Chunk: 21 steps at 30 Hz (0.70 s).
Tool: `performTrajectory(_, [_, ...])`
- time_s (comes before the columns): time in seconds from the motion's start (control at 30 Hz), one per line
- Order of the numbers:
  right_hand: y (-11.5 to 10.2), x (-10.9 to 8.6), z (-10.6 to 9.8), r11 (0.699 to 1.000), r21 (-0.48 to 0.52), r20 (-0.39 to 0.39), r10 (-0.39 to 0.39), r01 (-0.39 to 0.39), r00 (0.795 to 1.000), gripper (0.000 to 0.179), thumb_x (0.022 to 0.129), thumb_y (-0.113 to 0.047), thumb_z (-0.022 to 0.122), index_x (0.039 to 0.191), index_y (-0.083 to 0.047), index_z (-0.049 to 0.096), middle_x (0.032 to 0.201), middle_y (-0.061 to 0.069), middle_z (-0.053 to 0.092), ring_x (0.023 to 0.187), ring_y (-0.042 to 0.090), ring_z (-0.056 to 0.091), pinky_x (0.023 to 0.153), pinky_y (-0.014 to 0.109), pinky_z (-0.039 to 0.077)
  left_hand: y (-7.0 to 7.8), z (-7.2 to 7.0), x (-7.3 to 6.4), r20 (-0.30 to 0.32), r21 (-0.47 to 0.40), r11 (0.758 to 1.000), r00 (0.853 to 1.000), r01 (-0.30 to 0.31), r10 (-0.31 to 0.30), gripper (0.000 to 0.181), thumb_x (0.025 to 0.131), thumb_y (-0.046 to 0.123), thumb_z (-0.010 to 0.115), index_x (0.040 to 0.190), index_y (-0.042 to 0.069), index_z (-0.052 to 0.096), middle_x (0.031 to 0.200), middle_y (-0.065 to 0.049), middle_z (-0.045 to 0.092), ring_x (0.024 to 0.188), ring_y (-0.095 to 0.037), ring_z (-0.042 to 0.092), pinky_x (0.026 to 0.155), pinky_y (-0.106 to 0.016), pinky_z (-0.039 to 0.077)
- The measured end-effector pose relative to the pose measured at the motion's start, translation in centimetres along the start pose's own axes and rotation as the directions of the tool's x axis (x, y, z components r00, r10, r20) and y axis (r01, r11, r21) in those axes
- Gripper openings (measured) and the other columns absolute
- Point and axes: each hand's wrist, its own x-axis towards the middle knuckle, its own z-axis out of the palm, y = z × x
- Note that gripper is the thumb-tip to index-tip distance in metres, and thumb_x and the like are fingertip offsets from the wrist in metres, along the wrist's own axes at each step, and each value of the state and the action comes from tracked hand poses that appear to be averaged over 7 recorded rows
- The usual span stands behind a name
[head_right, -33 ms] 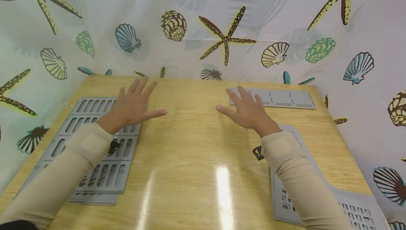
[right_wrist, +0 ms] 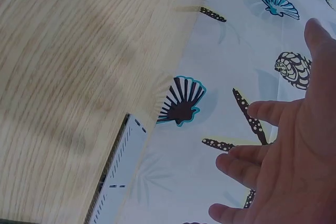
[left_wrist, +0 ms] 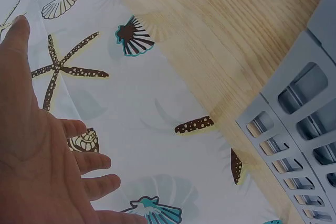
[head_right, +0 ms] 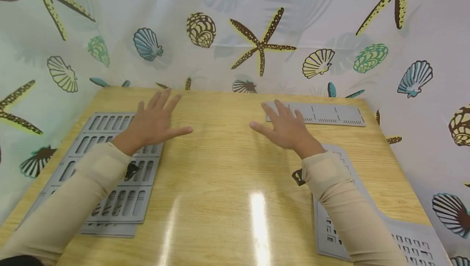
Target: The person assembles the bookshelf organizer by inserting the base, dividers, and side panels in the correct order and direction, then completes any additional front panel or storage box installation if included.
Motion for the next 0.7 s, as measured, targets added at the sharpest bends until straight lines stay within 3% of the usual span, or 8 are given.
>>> performTrajectory(0.3, [-1.6, 0.4, 0.3, 0.999, 0.027, -0.023, -0.033, 0.034, 0.999, 0.081, 0.100, -0.067, 0.034, 0.161, -0.017, 0.017, 0.166, 0.025, 0.014, 0.152, 0.046, 0.019, 0.116, 0.073, 0.014, -1.8, -0.1, -0.6, -0.049, -0.016, 0.999, 0.998, 0.031, -0.031, 0.098, 0.091, 0.073, 0.050, 0.162, 0.016, 0.014, 0.167, -0.021, 0.013, 0.154, -0.045, 0.012, 0.114, -0.077, 0.013])
performTrajectory(0.5, [-4.5, 1.2, 1.8, 0.980, 0.165, -0.016, -0.112, 0.113, 0.994, 0.077, 0.102, -0.054, 0.046, 0.159, -0.006, 0.023, 0.161, 0.024, 0.028, 0.148, 0.044, 0.031, 0.116, 0.065, 0.028, -5.3, -0.4, -2.4, -0.005, -0.041, 0.989, 0.990, 0.141, -0.142, 0.094, 0.096, 0.074, 0.034, 0.159, 0.006, 0.019, 0.159, -0.028, 0.031, 0.142, -0.053, 0.031, 0.106, -0.070, 0.036])
performTrajectory(0.6, [-6.2, 1.7, 3.0, 0.920, 0.373, 0.049, -0.151, 0.122, 0.987, 0.070, 0.105, -0.044, 0.046, 0.158, -0.003, 0.024, 0.161, 0.021, 0.031, 0.147, 0.041, 0.035, 0.117, 0.059, 0.033, -7.8, -0.5, -3.8, 0.044, -0.062, 0.970, 0.971, 0.237, -0.234, 0.096, 0.096, 0.074, 0.030, 0.156, -0.001, 0.025, 0.153, -0.032, 0.036, 0.134, -0.054, 0.041, 0.098, -0.068, 0.043])
performTrajectory(0.7, [-8.1, 2.1, 4.4, 0.798, 0.598, 0.153, -0.196, 0.067, 0.969, 0.063, 0.108, -0.035, 0.041, 0.158, -0.003, 0.021, 0.162, 0.020, 0.029, 0.147, 0.039, 0.037, 0.117, 0.056, 0.035, -10.8, -0.6, -5.5, 0.094, -0.069, 0.945, 0.945, 0.320, -0.314, 0.095, 0.098, 0.072, 0.028, 0.147, -0.009, 0.038, 0.141, -0.035, 0.048, 0.117, -0.052, 0.056, 0.084, -0.061, 0.051])
